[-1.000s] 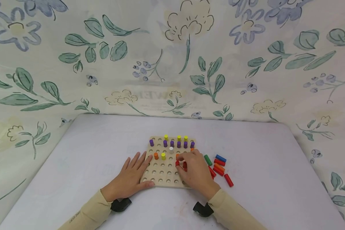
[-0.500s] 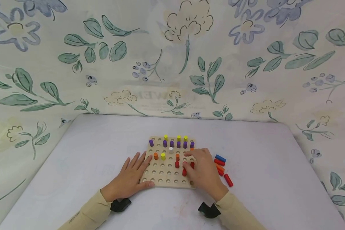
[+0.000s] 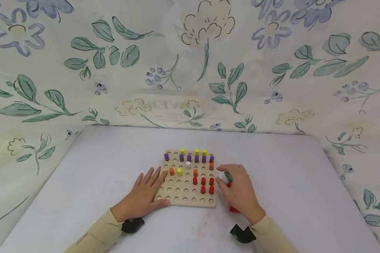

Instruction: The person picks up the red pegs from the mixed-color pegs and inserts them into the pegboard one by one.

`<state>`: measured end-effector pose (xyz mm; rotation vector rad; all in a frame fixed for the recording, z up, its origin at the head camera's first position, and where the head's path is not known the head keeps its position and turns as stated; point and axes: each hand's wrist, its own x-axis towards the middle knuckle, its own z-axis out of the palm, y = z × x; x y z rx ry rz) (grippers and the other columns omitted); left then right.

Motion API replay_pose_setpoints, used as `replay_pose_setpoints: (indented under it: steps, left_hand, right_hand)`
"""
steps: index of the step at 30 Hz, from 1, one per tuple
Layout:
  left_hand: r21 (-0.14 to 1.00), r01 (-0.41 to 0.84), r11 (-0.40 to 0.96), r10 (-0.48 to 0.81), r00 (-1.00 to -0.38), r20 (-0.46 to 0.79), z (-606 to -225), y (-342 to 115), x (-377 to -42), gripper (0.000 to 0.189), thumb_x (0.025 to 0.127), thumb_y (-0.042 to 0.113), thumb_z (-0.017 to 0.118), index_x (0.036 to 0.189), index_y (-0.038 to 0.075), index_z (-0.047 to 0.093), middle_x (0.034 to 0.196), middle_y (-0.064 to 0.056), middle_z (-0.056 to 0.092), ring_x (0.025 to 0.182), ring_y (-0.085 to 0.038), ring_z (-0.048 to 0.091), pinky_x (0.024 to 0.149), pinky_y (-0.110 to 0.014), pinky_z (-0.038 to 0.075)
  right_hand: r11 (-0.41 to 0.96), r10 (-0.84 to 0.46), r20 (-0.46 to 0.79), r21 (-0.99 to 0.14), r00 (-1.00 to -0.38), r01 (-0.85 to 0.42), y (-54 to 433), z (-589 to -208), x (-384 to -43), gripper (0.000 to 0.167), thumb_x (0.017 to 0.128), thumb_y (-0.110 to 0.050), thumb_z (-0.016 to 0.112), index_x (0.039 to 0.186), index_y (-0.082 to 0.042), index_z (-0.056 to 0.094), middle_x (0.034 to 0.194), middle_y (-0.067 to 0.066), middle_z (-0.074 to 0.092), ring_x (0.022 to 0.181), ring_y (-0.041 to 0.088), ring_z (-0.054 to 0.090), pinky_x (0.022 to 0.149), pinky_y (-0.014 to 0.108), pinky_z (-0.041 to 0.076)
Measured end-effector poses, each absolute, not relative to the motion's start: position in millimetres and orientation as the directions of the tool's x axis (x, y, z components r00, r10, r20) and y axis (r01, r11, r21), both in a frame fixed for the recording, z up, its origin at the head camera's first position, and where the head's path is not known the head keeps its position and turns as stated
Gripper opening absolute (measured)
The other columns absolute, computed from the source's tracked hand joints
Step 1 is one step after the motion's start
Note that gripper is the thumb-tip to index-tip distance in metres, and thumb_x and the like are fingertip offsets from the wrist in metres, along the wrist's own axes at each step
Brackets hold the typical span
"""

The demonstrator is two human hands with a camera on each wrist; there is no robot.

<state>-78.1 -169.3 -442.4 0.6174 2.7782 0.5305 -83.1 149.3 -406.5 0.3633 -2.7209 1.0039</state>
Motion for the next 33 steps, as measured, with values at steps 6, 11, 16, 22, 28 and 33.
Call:
replay_pose_setpoints:
  steps: [6,11,16,22,28,33]
  left_hand:
    - [0.401,0.360,0.843,0.449,-0.880,-0.155,-442.1,-169.8,-77.3,0.094,0.096,0.063,0.054,0.162,0.007,0.017,0.167,-0.019,0.008,0.153,-0.041,-0.001,0.117,-0.066,0.001]
    - [0.396,0.365,0.843,0.451,-0.880,-0.150,-442.0,-170.1,-76.9,0.094,0.096,0.062,0.054,0.162,0.007,0.017,0.167,-0.020,0.008,0.153,-0.042,0.000,0.116,-0.067,0.002]
    - [0.402,0.364,0.840,0.453,-0.879,-0.152,-442.2,-169.8,-77.2,0.094,0.096,0.063,0.054,0.162,0.007,0.017,0.167,-0.019,0.008,0.153,-0.042,0.000,0.117,-0.067,0.002]
    - [0.398,0.361,0.843,0.451,-0.878,-0.159,-443.5,-170.1,-77.6,0.094,0.096,0.064,0.053,0.162,0.008,0.016,0.167,-0.018,0.007,0.153,-0.040,-0.001,0.117,-0.066,0.001]
    - [0.396,0.360,0.845,0.449,-0.879,-0.161,-443.2,-169.7,-78.0,0.094,0.096,0.064,0.053,0.162,0.009,0.015,0.167,-0.018,0.006,0.153,-0.040,-0.003,0.117,-0.066,0.000]
    - [0.394,0.355,0.848,0.444,-0.881,-0.161,-442.5,-170.1,-77.9,0.094,0.096,0.063,0.054,0.162,0.009,0.016,0.167,-0.018,0.006,0.153,-0.040,-0.002,0.117,-0.066,0.000]
  right_hand:
    - [0.728,-0.113,0.281,-0.629,-0.953,-0.272,159.7,-406.1,-81.9,0.034,0.085,-0.005,0.080,0.117,-0.004,0.069,0.111,0.013,0.067,0.099,0.033,0.060,0.079,0.049,0.056]
    - [0.728,-0.100,0.272,-0.636,-0.957,-0.257,168.9,-408.0,-83.2,0.032,0.087,-0.007,0.079,0.118,-0.004,0.069,0.112,0.014,0.067,0.100,0.033,0.059,0.081,0.051,0.055]
    - [0.730,-0.089,0.268,-0.638,-0.959,-0.246,179.6,-413.5,-84.6,0.030,0.088,-0.008,0.078,0.116,-0.004,0.069,0.107,0.014,0.066,0.095,0.030,0.058,0.070,0.037,0.051]
    - [0.749,-0.066,0.255,-0.626,-0.965,-0.217,191.7,-415.8,-86.4,0.028,0.089,-0.011,0.078,0.115,-0.004,0.070,0.101,0.014,0.066,0.090,0.028,0.055,0.066,0.034,0.044]
    - [0.749,-0.043,0.219,-0.639,-0.975,-0.177,205.2,-415.3,-86.6,0.028,0.092,-0.012,0.074,0.118,-0.002,0.068,0.106,0.015,0.067,0.094,0.027,0.055,0.068,0.033,0.043]
    - [0.760,-0.040,0.234,-0.624,-0.971,-0.182,211.9,-417.2,-87.7,0.027,0.093,-0.013,0.073,0.117,-0.001,0.068,0.106,0.016,0.068,0.095,0.027,0.056,0.070,0.036,0.044]
